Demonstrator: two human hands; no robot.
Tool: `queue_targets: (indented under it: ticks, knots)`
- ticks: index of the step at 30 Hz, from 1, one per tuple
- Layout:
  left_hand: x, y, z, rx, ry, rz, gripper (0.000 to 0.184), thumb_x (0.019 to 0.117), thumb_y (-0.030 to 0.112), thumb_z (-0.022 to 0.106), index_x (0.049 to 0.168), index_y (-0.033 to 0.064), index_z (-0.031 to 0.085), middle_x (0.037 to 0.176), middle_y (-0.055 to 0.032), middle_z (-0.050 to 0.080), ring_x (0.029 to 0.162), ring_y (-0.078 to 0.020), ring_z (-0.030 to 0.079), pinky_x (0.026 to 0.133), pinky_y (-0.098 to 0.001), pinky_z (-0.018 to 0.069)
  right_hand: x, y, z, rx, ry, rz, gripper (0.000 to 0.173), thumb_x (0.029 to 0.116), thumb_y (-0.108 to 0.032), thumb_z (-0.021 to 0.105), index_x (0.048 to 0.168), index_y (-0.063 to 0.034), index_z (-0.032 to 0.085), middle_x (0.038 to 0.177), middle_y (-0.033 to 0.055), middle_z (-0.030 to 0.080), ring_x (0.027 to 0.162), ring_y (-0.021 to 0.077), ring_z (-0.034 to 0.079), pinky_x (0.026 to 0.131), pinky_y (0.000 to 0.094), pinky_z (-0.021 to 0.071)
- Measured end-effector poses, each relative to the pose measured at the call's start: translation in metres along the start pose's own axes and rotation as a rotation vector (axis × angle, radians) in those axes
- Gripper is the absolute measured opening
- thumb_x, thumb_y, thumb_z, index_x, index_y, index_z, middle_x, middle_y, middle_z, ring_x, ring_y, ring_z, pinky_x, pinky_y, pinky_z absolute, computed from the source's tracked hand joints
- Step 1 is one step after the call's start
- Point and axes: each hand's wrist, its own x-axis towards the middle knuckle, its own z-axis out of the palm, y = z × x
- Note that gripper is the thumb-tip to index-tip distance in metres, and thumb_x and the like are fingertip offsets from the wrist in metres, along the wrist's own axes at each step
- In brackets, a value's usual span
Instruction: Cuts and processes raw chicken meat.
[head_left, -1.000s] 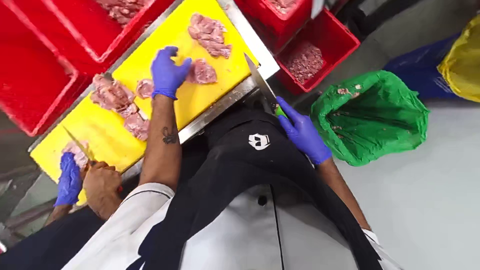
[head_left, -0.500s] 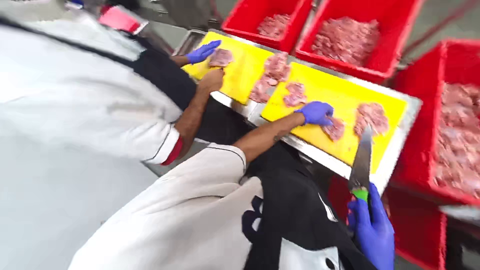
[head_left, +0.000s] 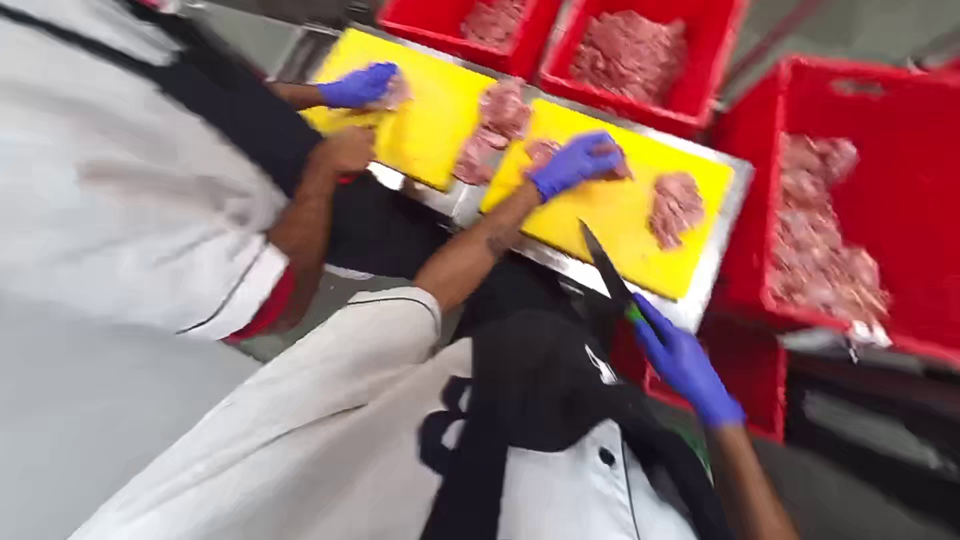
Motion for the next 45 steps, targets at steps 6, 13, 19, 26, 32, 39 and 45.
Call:
queue_targets:
  ticks: [6, 13, 19, 26, 32, 39, 45]
  knots:
    - [0.049, 0.046, -0.052, 0.207, 0.214, 0.210, 0.021, 0.0974, 0.017, 0.066, 0.106, -0.0021, 0.068, 0.100, -0.0095, 0.071, 0.094, -0.0126, 0.069, 0.091, -0.0334, 0.0573, 0.070, 0.028, -0.051, -0.019, 0.104, 0.142, 0.048, 0.1099, -0.035, 0.039, 0.158, -0.0288, 0.043, 0.097, 0.0154, 0.072, 0.075, 0.0283, 0.068, 0.071, 0.0540, 0.0556]
    - [0.032, 0.033, -0.029, 0.335, 0.149, 0.330, 0.021, 0.0961, 0.013, 0.070, 0.110, -0.0029, 0.068, 0.101, -0.0109, 0.073, 0.096, -0.0151, 0.071, 0.091, -0.0346, 0.0588, 0.081, -0.015, -0.038, 0.016, 0.201, 0.155, 0.050, 0.1101, -0.031, 0.036, 0.160, -0.0263, 0.039, 0.095, 0.0142, 0.070, 0.073, 0.0266, 0.066, 0.069, 0.0516, 0.0558]
    - [0.031, 0.002, -0.037, 0.337, 0.219, 0.160, 0.018, 0.0972, 0.018, 0.069, 0.105, 0.0025, 0.071, 0.095, -0.0075, 0.074, 0.090, -0.0122, 0.071, 0.086, -0.0345, 0.0583, 0.102, -0.015, -0.011, 0.051, 0.212, 0.175, 0.050, 0.1098, -0.031, 0.035, 0.159, -0.0249, 0.041, 0.102, 0.0170, 0.072, 0.087, 0.0318, 0.070, 0.083, 0.0568, 0.0549]
    - [0.048, 0.024, -0.036, 0.468, 0.136, 0.219, 0.021, 0.0994, 0.021, 0.066, 0.108, 0.0048, 0.075, 0.099, -0.0079, 0.077, 0.095, -0.0134, 0.073, 0.092, -0.0350, 0.0583, 0.097, -0.014, -0.039, 0.136, 0.277, 0.349, 0.052, 0.1104, -0.035, 0.033, 0.162, -0.0296, 0.034, 0.095, 0.0124, 0.070, 0.069, 0.0245, 0.065, 0.063, 0.0482, 0.0551]
    - [-0.056, -0.052, 0.047, 0.753, -0.417, 0.236, 0.041, 0.1052, 0.033, 0.055, 0.138, 0.0117, 0.065, 0.149, -0.0089, 0.058, 0.143, -0.0236, 0.050, 0.120, -0.0440, 0.0405, 0.065, -0.035, -0.026, 0.344, 0.390, 0.281, 0.052, 0.1100, -0.028, 0.037, 0.162, -0.0241, 0.033, 0.092, 0.0058, 0.069, 0.063, 0.0141, 0.066, 0.058, 0.0360, 0.0599]
    - [-0.042, -0.049, 0.047, 0.639, -0.102, 0.289, 0.026, 0.1009, 0.018, 0.061, 0.122, 0.0090, 0.073, 0.123, -0.0091, 0.072, 0.122, -0.0228, 0.066, 0.108, -0.0407, 0.0524, 0.076, -0.030, -0.003, -0.011, 0.236, 0.209, 0.058, 0.1061, -0.024, 0.037, 0.163, -0.0191, 0.029, 0.094, 0.0169, 0.071, 0.079, 0.0330, 0.068, 0.075, 0.0558, 0.0550]
    - [-0.019, -0.073, 0.058, 0.791, -0.151, 0.357, 0.021, 0.0983, 0.018, 0.061, 0.108, 0.0074, 0.077, 0.115, -0.0120, 0.073, 0.119, -0.0286, 0.065, 0.107, -0.0427, 0.0509, 0.064, -0.089, 0.020, -0.211, 0.167, 0.303, 0.060, 0.1051, -0.020, 0.035, 0.164, -0.0175, 0.024, 0.100, 0.0189, 0.069, 0.085, 0.0383, 0.071, 0.071, 0.0570, 0.0563]
